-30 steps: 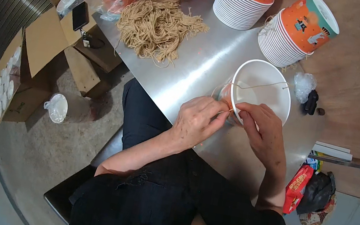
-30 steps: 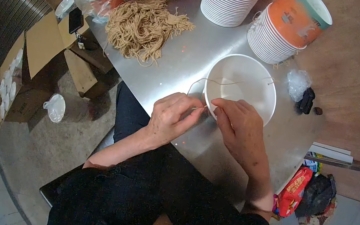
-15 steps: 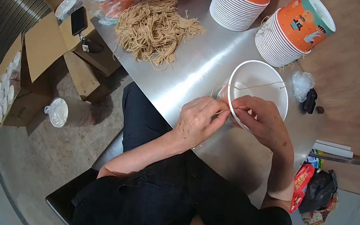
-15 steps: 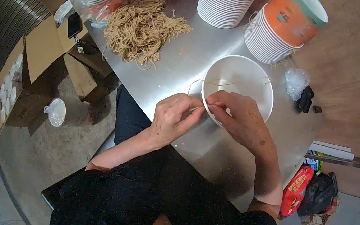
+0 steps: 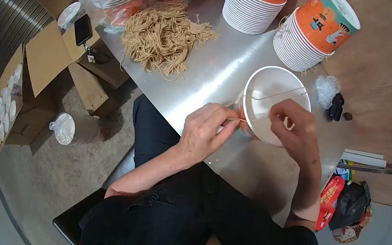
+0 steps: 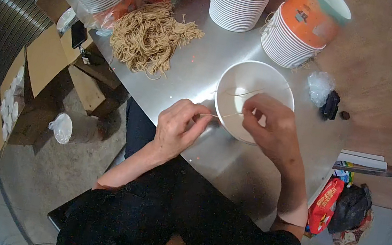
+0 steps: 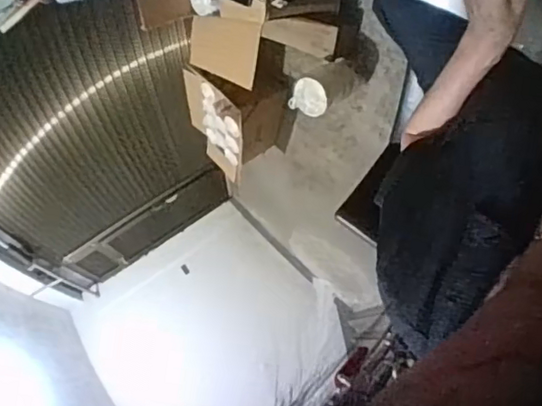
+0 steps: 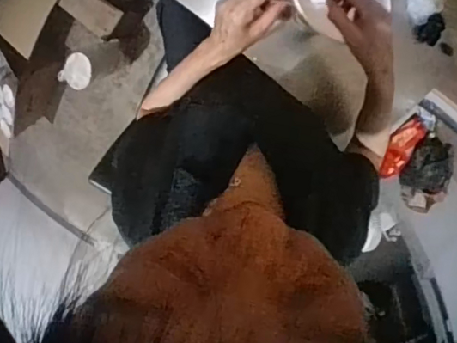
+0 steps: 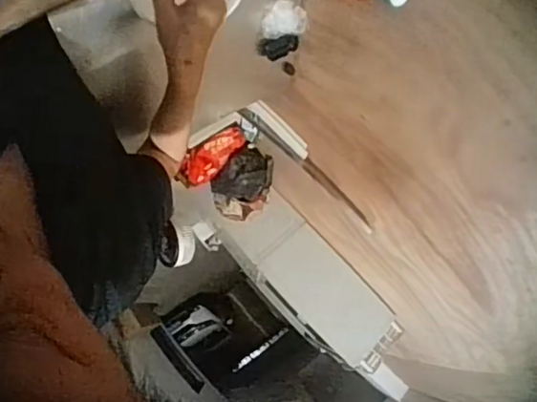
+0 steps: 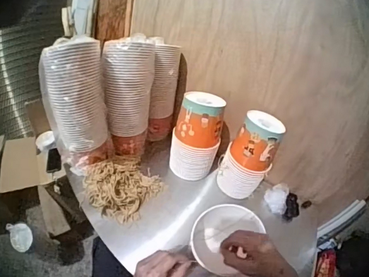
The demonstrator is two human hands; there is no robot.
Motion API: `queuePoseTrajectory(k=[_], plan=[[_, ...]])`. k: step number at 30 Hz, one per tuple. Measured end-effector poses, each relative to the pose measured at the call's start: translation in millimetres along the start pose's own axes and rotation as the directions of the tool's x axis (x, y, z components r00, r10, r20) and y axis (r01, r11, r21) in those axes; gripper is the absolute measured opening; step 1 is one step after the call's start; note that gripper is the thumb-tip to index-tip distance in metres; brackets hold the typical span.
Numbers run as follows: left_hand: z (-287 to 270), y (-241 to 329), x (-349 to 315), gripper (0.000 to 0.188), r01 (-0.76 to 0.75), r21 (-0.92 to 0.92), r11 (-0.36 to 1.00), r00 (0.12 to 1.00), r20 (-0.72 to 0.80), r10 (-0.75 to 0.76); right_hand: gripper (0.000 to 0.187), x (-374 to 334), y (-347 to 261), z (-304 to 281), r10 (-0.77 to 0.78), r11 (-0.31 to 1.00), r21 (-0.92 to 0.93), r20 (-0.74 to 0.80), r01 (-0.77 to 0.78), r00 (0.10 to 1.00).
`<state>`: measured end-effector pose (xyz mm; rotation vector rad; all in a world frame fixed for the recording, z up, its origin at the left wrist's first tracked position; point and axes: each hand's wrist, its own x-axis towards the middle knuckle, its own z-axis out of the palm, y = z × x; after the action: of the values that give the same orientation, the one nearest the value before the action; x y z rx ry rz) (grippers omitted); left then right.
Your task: The person threads strings through the rim holes of paper bowls by hand, ties the strings, and stacks the bowls on the table.
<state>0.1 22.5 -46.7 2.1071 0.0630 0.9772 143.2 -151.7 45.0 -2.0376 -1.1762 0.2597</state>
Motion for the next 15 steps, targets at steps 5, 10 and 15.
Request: queuePoseTrajectory(k=[5,10,15], plan=[[-5.4,-4.1,1.9,0.012,-0.052,0.038,0.998,0.999,0.001,0.052,0.013,-9.9,5.2,-12.7,-0.041,0.996,-0.083,-0.210,0.024,0.977],[-4.4,5.8,0.8,0.012,0.021,-0.087,0.996,0.998,0.060,-0.016,0.016,-7.2,-0.2,-13.5,-0.090,0.972,-0.233,-0.374,0.000,0.923],[-8.2,12.3,-0.7,0.008,0.362,-0.286,0.887,0.912,0.306,-0.274,0.021,-7.7,-20.7,30.8,-0.295,0.949,-0.236,-0.427,0.210,0.855]])
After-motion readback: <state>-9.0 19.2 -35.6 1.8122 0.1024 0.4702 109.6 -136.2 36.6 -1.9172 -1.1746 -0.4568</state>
